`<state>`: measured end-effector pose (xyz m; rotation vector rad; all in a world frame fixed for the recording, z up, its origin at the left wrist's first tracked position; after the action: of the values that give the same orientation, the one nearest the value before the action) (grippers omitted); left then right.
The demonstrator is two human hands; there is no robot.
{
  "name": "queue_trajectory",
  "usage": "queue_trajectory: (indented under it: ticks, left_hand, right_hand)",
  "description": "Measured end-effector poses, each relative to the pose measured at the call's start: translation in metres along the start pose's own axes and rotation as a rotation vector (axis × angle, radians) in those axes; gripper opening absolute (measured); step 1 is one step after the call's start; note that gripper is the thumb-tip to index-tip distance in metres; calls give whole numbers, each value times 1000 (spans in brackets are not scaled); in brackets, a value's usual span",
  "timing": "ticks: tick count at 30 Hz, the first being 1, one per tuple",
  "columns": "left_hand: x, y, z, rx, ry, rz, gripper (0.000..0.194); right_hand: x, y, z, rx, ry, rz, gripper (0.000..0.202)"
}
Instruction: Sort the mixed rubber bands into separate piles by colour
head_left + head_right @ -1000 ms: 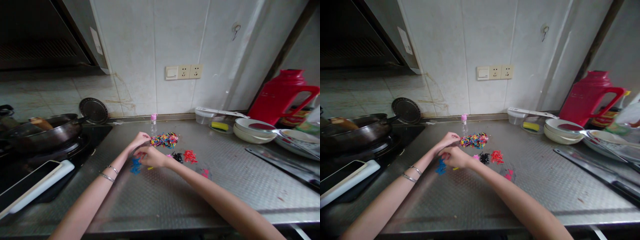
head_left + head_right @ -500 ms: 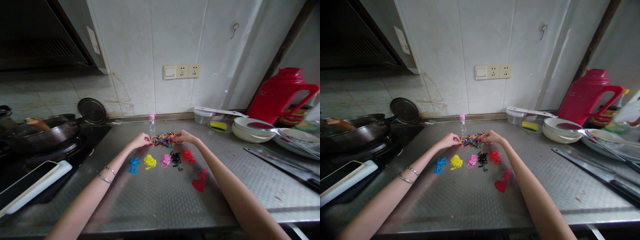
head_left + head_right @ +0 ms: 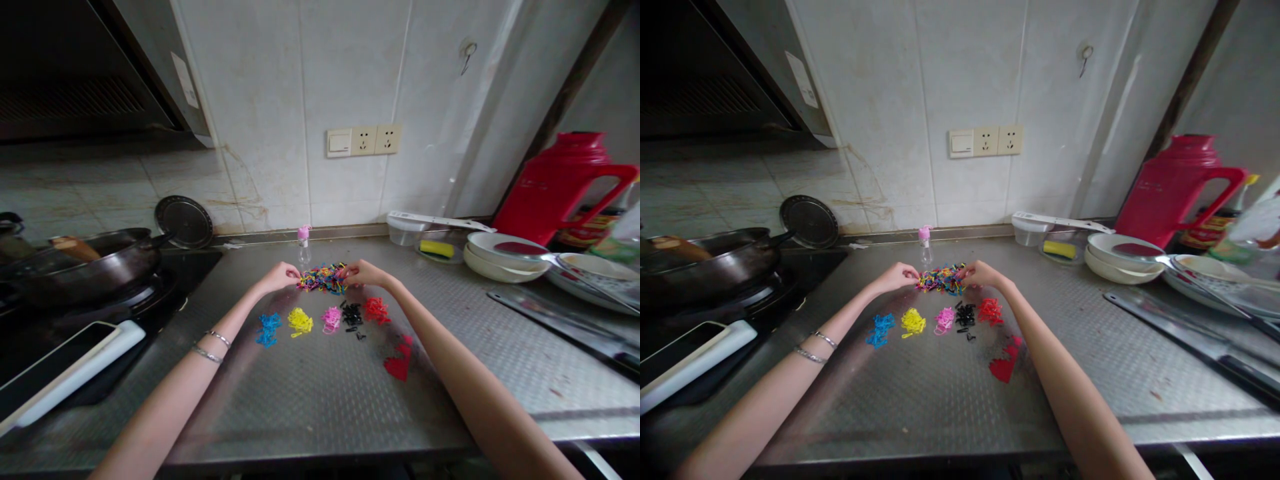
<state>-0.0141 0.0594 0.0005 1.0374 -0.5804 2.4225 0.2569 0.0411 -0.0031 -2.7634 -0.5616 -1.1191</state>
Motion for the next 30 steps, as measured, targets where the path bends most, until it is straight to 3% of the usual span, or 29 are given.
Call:
queue_trajectory:
  ticks: [8, 13, 17, 20, 24, 30]
  left_hand:
    - [9, -1, 0, -14, 40, -14, 18]
    - [24, 2, 15, -3, 58, -110, 20]
    - [29, 7, 25, 53, 48, -257, 24]
    - [25, 7, 21, 70, 42, -300, 23]
    - [13, 3, 12, 17, 33, -253, 22]
    - [-13, 4, 31, -79, -27, -274, 22]
  right_hand:
    - [-2, -4, 4, 18, -46, 40, 26]
    - [-2, -5, 6, 35, -17, 44, 26]
    - [-2, -5, 6, 34, 21, 43, 26]
    - [-1, -5, 5, 33, 48, 43, 27]
    - [0, -3, 2, 42, 89, 62, 26]
    - [-3, 0, -1, 51, 119, 73, 26]
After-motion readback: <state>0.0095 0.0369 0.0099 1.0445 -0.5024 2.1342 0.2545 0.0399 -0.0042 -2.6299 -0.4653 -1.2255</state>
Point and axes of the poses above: each hand's wrist, its own y-axis away from the middle knuckle, its own x-axis out of the back of the hand, z = x × y, the point moved 1 cm from there along -y, towards the middle knuckle, and after that the axes turned 3 degrees about -x, right-handed, at the moved point
